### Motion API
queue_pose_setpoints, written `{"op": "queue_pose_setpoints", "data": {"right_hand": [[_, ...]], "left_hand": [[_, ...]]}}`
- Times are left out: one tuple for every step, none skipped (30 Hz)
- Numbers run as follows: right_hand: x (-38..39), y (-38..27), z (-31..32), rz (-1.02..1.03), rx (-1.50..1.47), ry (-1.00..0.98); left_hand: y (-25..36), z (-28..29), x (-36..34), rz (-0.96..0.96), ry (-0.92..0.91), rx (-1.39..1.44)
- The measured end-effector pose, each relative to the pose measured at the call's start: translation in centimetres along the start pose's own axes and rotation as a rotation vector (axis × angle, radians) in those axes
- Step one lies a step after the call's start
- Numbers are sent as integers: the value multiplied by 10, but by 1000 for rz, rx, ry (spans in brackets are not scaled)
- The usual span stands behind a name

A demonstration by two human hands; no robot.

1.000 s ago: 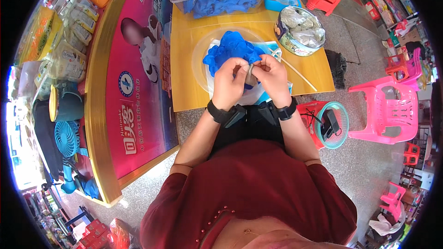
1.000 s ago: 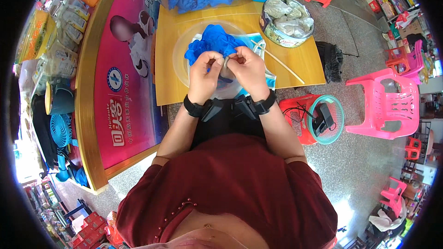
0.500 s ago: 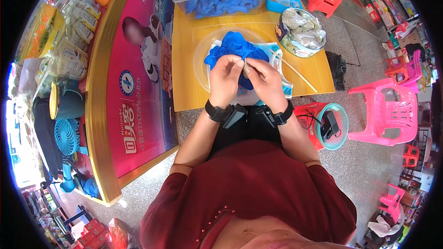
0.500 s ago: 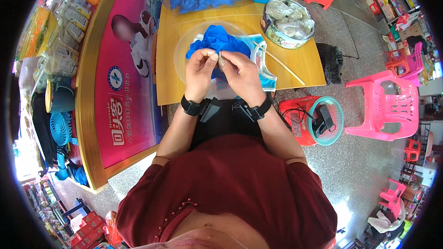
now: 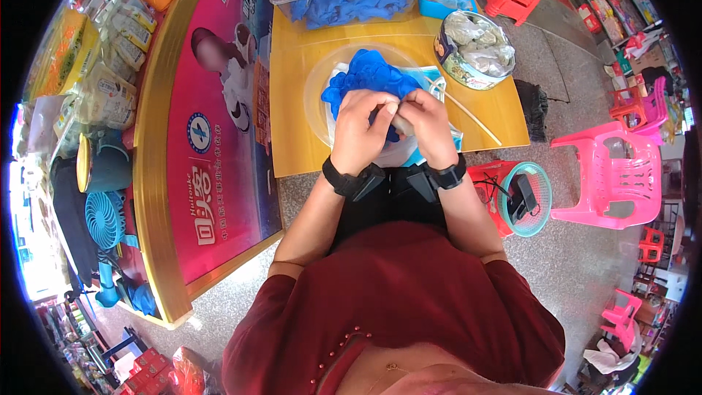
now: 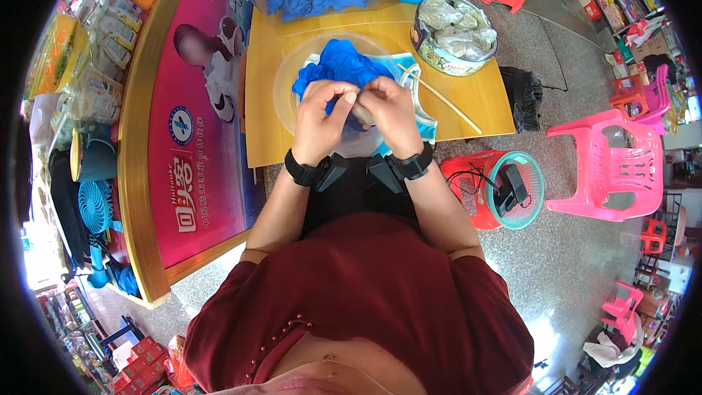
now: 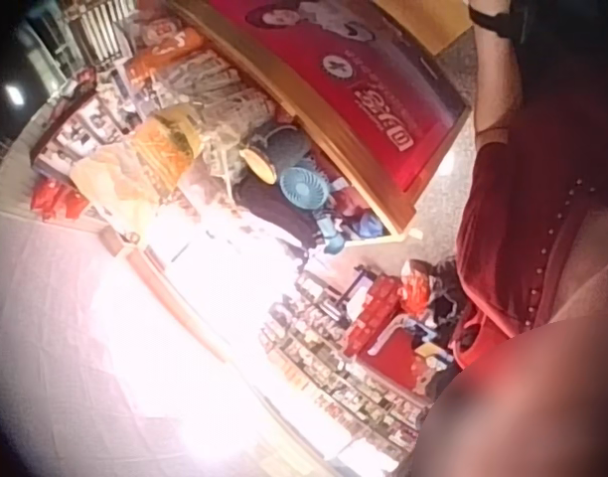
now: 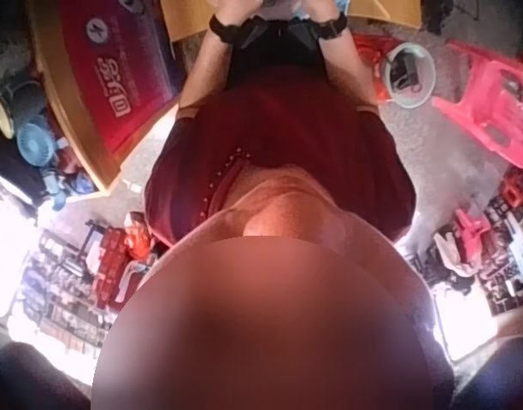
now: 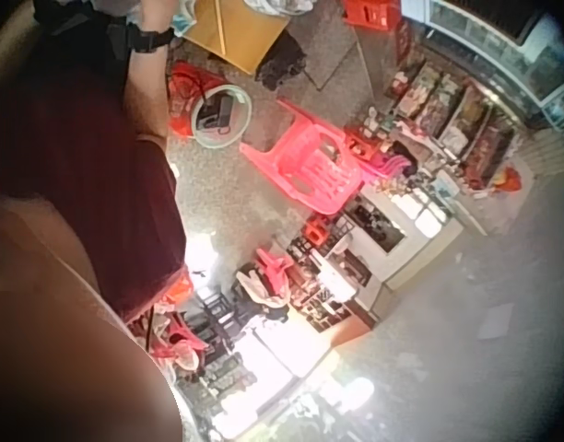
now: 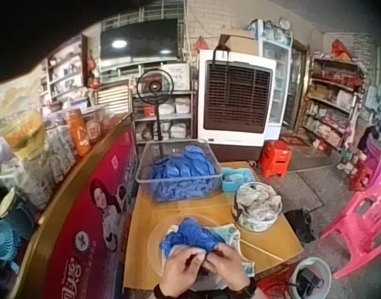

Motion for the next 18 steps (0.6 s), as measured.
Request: {"op": "queue_pose_setpoints", "data": {"right_hand": [[0, -1, 4, -1, -1, 0], [-1, 0, 6, -58, -166, -39], [-1, 1, 7, -113, -332, -77], [-1, 2, 7, -133, -379, -95], [-2, 4, 8, -132, -380, -94], [-3, 7, 8, -159, -406, -114], [-3, 9, 7, -185, -432, -134], [-2, 9, 8, -185, -433, -133], [2, 5, 3, -180, -418, -180], [6, 1, -2, -176, -404, -227], [8, -5, -4, -178, -404, -229], [10, -12, -4, -189, -348, -202], [13, -18, -4, -200, -292, -175], [16, -24, -1, -190, -280, -185], [20, -26, -3, -189, -279, -185], [22, -36, -3, 25, -92, -139], [25, -49, -3, 239, 96, -91], [29, -60, -8, 284, 411, -108]], "left_hand": [[2, 2, -2, 1, 0, -1], [7, 3, -5, -60, -10, 80], [11, 4, -6, -122, -21, 161], [10, 3, -5, -112, -108, 235], [12, 3, -5, -113, -110, 235], [13, 2, -6, -92, -120, 262], [13, 0, -6, -72, -130, 290], [10, -3, -6, -72, -132, 291], [4, -3, -5, -52, -99, 304], [-1, -4, -3, -31, -66, 318], [-4, -6, -1, -29, -64, 317], [-12, -5, 0, 113, 4, 416], [-20, -4, 1, 255, 72, 514], [-21, -3, 2, 256, 74, 513], [-24, -2, 2, 304, 84, 537], [-27, -1, 2, 352, 94, 561], [-30, 0, 2, 400, 104, 585], [-33, 1, 4, 451, 113, 608]]}}
Point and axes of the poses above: each hand's wrist, its own x-axis away from the middle knuckle, its own z-axis out of the back of the hand, y = z × x, the point moved 5 cm from there along -x, towards the middle knuckle, and after that the axes turned 5 degrees about x, right-handed, at the moved point
